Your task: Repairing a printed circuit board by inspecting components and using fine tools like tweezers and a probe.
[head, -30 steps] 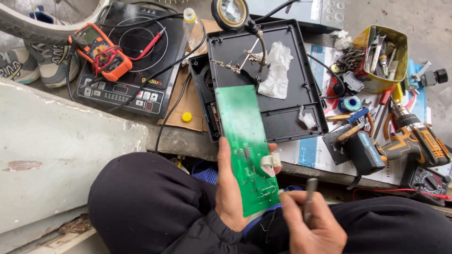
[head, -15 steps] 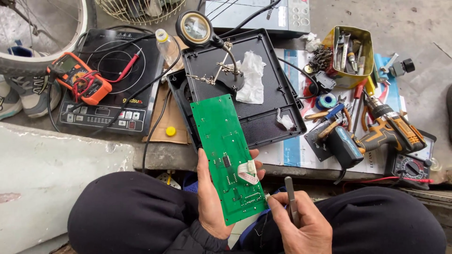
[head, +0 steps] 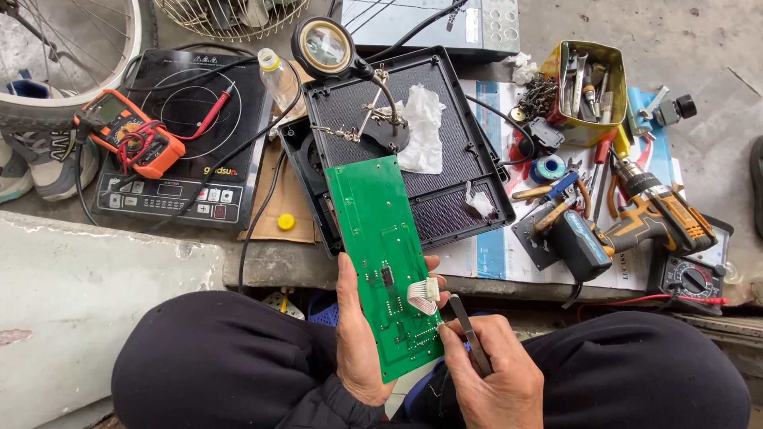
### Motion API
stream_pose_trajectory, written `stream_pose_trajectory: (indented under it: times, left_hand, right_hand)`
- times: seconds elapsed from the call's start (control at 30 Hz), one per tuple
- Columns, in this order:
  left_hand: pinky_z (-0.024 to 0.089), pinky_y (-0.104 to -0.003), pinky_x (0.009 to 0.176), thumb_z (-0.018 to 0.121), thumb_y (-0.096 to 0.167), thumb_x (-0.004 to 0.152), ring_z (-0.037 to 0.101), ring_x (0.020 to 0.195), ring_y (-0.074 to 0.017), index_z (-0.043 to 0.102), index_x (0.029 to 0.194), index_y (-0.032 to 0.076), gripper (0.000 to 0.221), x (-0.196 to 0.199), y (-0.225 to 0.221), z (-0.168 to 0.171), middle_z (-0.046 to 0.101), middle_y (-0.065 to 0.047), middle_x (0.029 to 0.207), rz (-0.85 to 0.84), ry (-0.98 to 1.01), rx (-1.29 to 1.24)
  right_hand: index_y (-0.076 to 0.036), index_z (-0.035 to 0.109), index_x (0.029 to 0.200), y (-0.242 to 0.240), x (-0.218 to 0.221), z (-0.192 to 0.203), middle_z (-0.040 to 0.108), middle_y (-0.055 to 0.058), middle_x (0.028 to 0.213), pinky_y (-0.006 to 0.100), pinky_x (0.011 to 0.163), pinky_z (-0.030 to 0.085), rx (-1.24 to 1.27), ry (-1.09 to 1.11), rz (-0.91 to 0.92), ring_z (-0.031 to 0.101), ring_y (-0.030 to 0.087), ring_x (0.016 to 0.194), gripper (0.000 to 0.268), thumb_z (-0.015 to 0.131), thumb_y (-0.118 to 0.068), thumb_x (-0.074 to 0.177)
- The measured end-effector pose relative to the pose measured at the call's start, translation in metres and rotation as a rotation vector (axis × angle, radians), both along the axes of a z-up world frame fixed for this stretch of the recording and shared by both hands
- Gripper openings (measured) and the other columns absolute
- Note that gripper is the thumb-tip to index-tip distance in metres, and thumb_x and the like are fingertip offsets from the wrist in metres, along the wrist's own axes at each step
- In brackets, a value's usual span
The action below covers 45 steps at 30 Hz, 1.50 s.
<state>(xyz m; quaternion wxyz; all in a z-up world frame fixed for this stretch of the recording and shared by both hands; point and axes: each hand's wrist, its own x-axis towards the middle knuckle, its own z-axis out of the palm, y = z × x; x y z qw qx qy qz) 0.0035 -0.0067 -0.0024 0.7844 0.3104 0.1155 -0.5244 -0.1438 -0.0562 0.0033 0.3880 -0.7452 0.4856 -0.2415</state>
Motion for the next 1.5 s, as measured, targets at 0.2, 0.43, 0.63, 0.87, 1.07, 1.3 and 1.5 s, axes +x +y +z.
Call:
stream_pose_trajectory:
  times: [0.2,0.43,0.63,0.87,1.07,1.3,1.5]
  left_hand:
    - [0.065,-0.043,0.087,0.037,0.070,0.104,0.076,0.100,-0.0276,0.062,0.156,0.009,0.084,0.003,-0.004,0.004,0.078,-0.022,0.128,0.056,-0.007,-0.010]
    - [0.065,-0.042,0.085,0.036,0.069,0.104,0.075,0.097,-0.0268,0.061,0.158,0.011,0.083,0.000,-0.004,0.003,0.079,-0.023,0.126,0.075,-0.060,0.015]
    - [0.063,-0.042,0.084,0.037,0.069,0.104,0.076,0.095,-0.0280,0.061,0.157,0.009,0.083,-0.003,-0.003,0.000,0.079,-0.020,0.126,0.061,-0.085,-0.004]
    - [0.062,-0.042,0.083,0.036,0.070,0.103,0.075,0.093,-0.0278,0.064,0.154,0.009,0.084,-0.001,-0.002,0.004,0.079,-0.020,0.125,0.069,-0.070,0.045]
    - [0.062,-0.042,0.084,0.036,0.069,0.104,0.075,0.093,-0.0289,0.065,0.153,0.007,0.083,0.000,-0.001,0.005,0.079,-0.021,0.123,0.080,-0.053,0.063]
    - [0.055,-0.038,0.085,0.035,0.066,0.098,0.069,0.094,-0.0248,0.070,0.153,0.010,0.086,0.000,-0.009,0.026,0.080,-0.018,0.127,-0.002,-0.098,0.342]
    - [0.061,-0.041,0.092,0.038,0.057,0.102,0.073,0.105,-0.0250,0.074,0.137,-0.002,0.078,-0.008,-0.006,0.006,0.081,-0.019,0.124,-0.033,-0.296,0.348]
  right_hand:
    - [-0.004,0.084,0.086,0.001,-0.008,-0.011,0.048,-0.005,0.060,0.024,0.045,0.029,0.039,-0.060,-0.058,0.036,0.005,0.050,0.008,0.089,0.000,0.081]
    - [-0.008,0.085,0.092,0.006,-0.006,-0.013,0.078,-0.002,0.081,0.023,0.050,0.051,-0.080,0.009,0.009,0.062,0.007,0.054,0.015,0.090,-0.006,0.077]
    - [-0.008,0.084,0.092,0.010,-0.003,-0.015,0.075,-0.001,0.081,0.023,0.051,0.050,-0.139,0.010,0.032,0.063,0.008,0.055,0.015,0.088,-0.005,0.078]
    - [-0.009,0.083,0.090,0.011,0.000,-0.013,0.075,-0.003,0.079,0.023,0.051,0.049,-0.114,0.033,0.002,0.061,0.008,0.054,0.012,0.088,-0.006,0.079]
    - [-0.007,0.083,0.090,0.005,-0.001,-0.015,0.074,-0.002,0.079,0.023,0.051,0.046,-0.090,-0.021,0.010,0.058,0.007,0.055,0.012,0.088,-0.005,0.079]
    - [-0.004,0.087,0.087,0.007,-0.007,0.007,0.069,0.000,0.055,0.020,0.047,0.036,-0.013,-0.109,-0.150,0.048,0.006,0.045,0.007,0.087,-0.004,0.081]
    - [-0.001,0.080,0.114,0.008,0.018,0.009,0.094,0.007,0.115,0.016,0.049,0.047,0.130,-0.336,0.090,0.052,0.000,0.050,0.024,0.078,0.003,0.090]
